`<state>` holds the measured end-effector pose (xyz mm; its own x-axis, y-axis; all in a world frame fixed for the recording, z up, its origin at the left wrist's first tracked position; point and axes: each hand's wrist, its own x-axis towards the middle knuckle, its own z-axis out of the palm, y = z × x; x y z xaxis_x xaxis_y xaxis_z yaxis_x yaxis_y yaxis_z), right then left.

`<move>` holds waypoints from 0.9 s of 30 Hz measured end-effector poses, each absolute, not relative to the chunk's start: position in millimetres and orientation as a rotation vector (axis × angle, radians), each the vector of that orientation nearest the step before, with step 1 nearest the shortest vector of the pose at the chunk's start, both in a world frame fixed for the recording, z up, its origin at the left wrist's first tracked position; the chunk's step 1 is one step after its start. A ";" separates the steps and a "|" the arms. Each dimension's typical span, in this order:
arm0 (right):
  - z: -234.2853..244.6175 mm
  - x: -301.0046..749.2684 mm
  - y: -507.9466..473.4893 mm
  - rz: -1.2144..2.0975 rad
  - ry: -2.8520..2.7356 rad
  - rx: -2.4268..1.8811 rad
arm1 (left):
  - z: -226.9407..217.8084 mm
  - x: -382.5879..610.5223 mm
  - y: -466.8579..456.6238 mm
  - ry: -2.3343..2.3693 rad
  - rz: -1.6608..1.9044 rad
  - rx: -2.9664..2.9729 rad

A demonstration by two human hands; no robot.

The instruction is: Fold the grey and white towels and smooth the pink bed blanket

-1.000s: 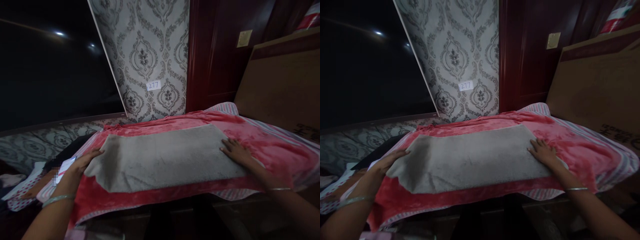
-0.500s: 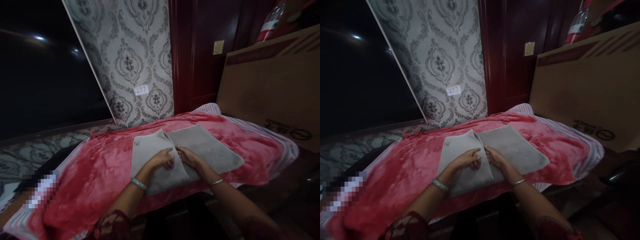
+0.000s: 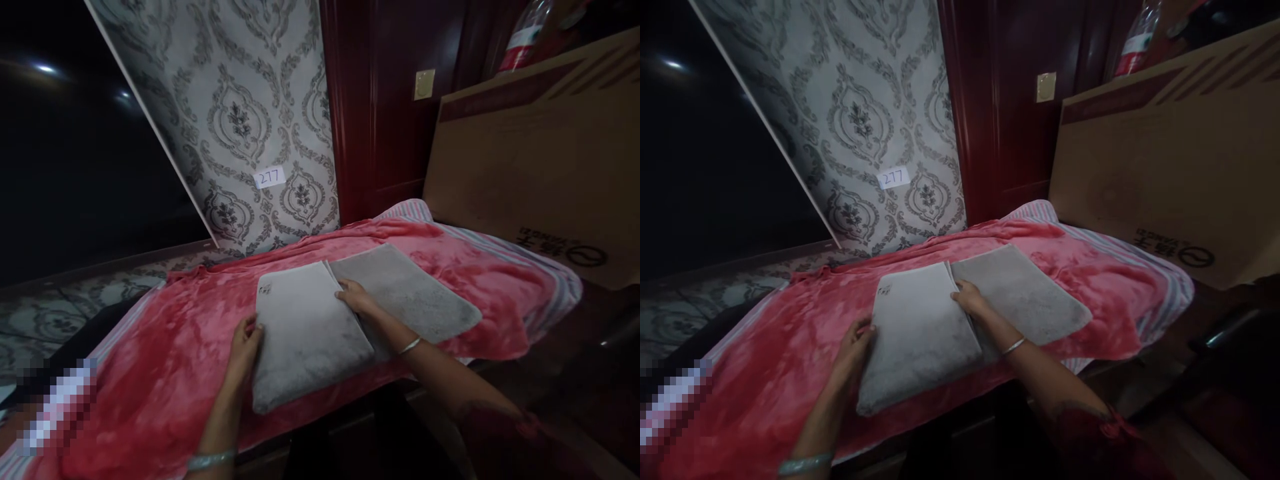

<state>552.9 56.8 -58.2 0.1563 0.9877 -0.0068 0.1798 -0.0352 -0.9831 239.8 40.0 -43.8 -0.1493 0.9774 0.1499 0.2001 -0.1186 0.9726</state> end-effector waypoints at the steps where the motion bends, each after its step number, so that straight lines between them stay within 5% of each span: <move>1: -58.6 556.2 56.0 1.000 -1.206 -1.444 | -48.0 240.1 37.9 1.397 1.306 1.342; 19: -61.8 567.8 39.9 1.049 -1.106 -1.429 | -55.2 245.9 23.6 1.400 1.274 1.410; 27: -63.9 573.2 42.4 0.758 -1.309 -1.639 | -60.5 245.9 28.8 1.369 1.284 1.372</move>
